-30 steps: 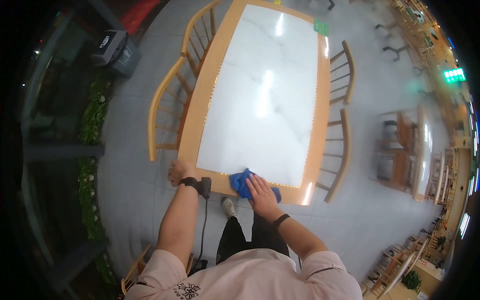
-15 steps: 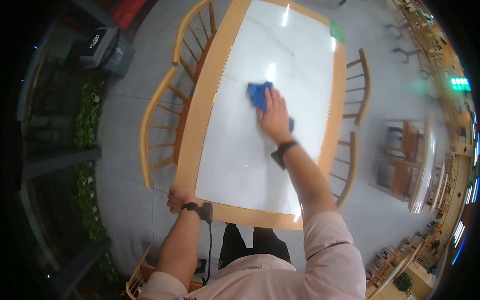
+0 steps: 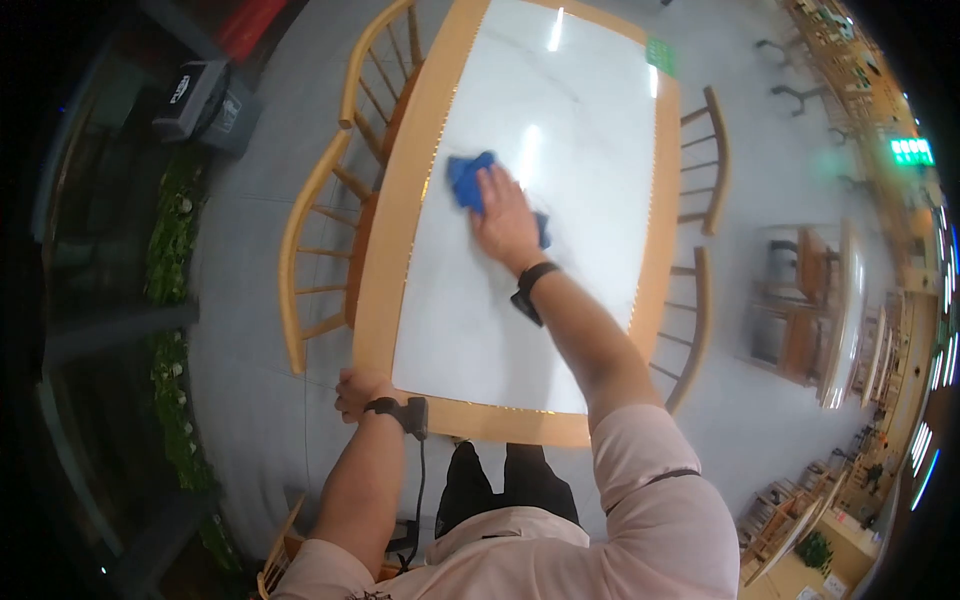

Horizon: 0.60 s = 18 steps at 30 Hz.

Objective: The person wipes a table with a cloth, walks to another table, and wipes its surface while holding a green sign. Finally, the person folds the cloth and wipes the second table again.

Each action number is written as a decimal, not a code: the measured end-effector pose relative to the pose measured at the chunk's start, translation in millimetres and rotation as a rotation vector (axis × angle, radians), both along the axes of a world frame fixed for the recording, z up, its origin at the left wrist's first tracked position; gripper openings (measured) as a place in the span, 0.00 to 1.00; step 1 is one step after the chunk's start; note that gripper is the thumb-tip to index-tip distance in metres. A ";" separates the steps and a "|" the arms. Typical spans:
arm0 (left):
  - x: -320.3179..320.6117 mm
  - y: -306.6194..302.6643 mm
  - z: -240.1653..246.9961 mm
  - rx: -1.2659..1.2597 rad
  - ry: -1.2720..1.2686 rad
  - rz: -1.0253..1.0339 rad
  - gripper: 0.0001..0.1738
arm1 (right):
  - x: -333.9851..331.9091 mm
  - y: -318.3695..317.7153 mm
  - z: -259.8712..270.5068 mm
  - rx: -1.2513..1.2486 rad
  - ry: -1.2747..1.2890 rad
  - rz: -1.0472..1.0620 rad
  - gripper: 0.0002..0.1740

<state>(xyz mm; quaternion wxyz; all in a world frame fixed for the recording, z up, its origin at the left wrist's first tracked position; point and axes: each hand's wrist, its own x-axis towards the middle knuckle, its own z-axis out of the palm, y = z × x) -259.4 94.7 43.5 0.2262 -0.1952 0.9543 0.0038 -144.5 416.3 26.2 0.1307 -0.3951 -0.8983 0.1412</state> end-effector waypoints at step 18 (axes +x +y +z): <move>3.3 3.4 41.6 0.053 -0.053 0.048 0.36 | 183.3 -333.3 51.1 -0.262 -0.204 0.162 0.41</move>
